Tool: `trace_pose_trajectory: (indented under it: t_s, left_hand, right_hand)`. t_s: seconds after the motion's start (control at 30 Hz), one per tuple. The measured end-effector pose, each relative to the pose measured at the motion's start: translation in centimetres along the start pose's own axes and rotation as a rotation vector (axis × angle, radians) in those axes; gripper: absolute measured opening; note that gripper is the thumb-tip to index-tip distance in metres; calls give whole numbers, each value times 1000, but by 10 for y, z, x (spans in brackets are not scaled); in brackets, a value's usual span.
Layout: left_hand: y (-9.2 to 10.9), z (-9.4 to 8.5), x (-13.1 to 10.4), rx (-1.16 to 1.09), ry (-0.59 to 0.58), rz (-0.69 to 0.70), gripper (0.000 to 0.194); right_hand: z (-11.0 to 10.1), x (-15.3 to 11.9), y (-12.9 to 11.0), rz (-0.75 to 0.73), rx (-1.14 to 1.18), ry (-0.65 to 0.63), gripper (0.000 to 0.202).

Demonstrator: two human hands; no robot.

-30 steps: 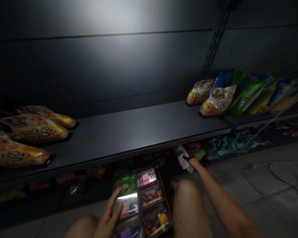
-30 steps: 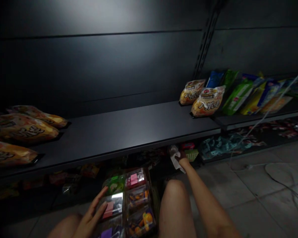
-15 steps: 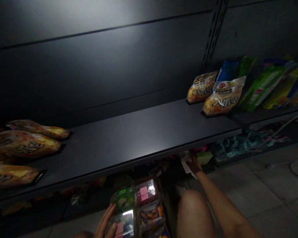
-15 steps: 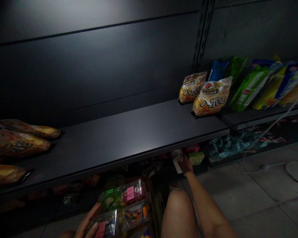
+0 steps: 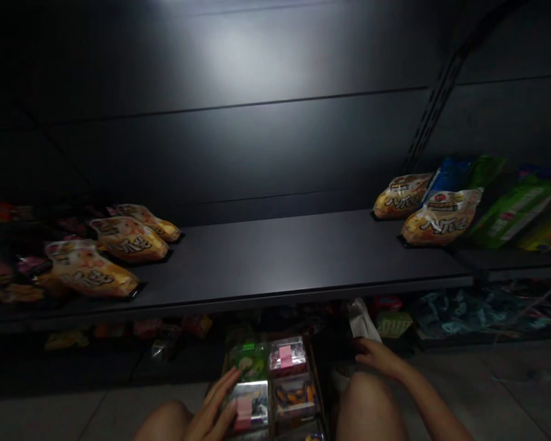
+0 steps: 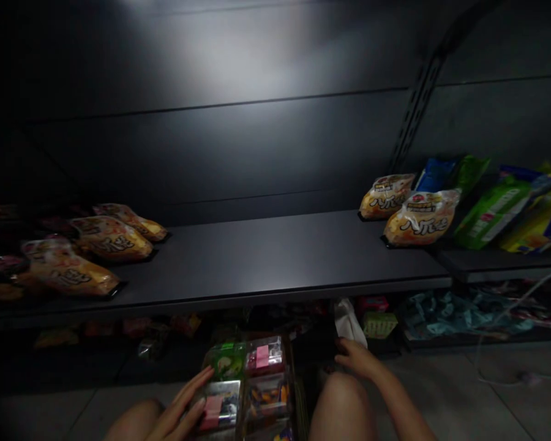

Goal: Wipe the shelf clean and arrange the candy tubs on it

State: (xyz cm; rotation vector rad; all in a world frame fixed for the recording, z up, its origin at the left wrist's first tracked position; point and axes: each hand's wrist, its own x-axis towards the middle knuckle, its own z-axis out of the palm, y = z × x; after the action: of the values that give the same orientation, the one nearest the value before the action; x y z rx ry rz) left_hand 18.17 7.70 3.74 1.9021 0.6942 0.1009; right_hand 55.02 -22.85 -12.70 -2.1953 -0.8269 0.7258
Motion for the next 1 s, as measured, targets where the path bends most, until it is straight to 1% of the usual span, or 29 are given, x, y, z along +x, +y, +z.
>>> trace_pose_trajectory:
  t_s: [0.03,0.07,0.13,0.2,0.27,0.33,0.37,0.4,0.43,0.47,0.5,0.53,0.57,0.6,0.63,0.7,0.77,0.83,1.0]
  left_hand:
    - [0,-1,0,-1,-6,20,48]
    - [1,-1,1,15,-18,39,46]
    - [4,-4,4,96,-75,66,46]
    - [15,-9,10,203,-167,77,46]
    - [39,-18,17,254,-273,101,44]
    - [78,-32,25,206,-335,176,41]
    - [102,-41,27,142,-328,241,36]
    - [128,-51,28,58,-261,312,33]
    - [155,-62,27,-38,-161,401,34]
    - [182,-73,24,-153,-57,498,43]
    - [207,-83,20,-280,58,598,57]
    - [229,-93,14,-377,150,687,68]
    - [248,-101,8,-431,210,749,72]
    - [263,-106,2,-462,267,794,73]
    - [273,-110,-3,-481,299,815,73]
    - [282,-110,-6,-500,317,806,73]
    - [279,-103,-1,-516,289,761,73]
    - [272,-93,10,-534,254,717,72]
    - [259,-60,39,-555,176,630,72]
  right_hand:
    - [-3,-7,-17,-25,-13,-94,49]
    - [-5,-12,-36,-39,-38,-152,53]
    - [-8,-20,-80,-56,-112,-179,57]
    - [-12,-25,-132,-109,-174,-195,53]
    - [-20,-28,-193,-227,-154,-283,44]
    - [-35,-32,-262,-427,-51,-401,29]
    - [-46,-36,-298,-531,5,-396,23]
    - [-59,-40,-333,-627,62,-307,21]
    - [-73,-45,-367,-716,113,-174,24]
    - [-86,-50,-396,-782,173,-38,32]
    - [-99,-55,-422,-838,253,73,47]
    - [-111,-59,-443,-886,313,157,60]
    - [-120,-63,-459,-919,363,225,69]
    - [-126,-65,-470,-940,402,268,74]
    - [-129,-65,-477,-951,429,288,77]
    - [-129,-64,-483,-952,460,278,77]
    - [-124,-59,-481,-943,482,238,76]
    - [-119,-53,-473,-929,499,212,76]
    - [-111,-44,-446,-879,486,201,74]
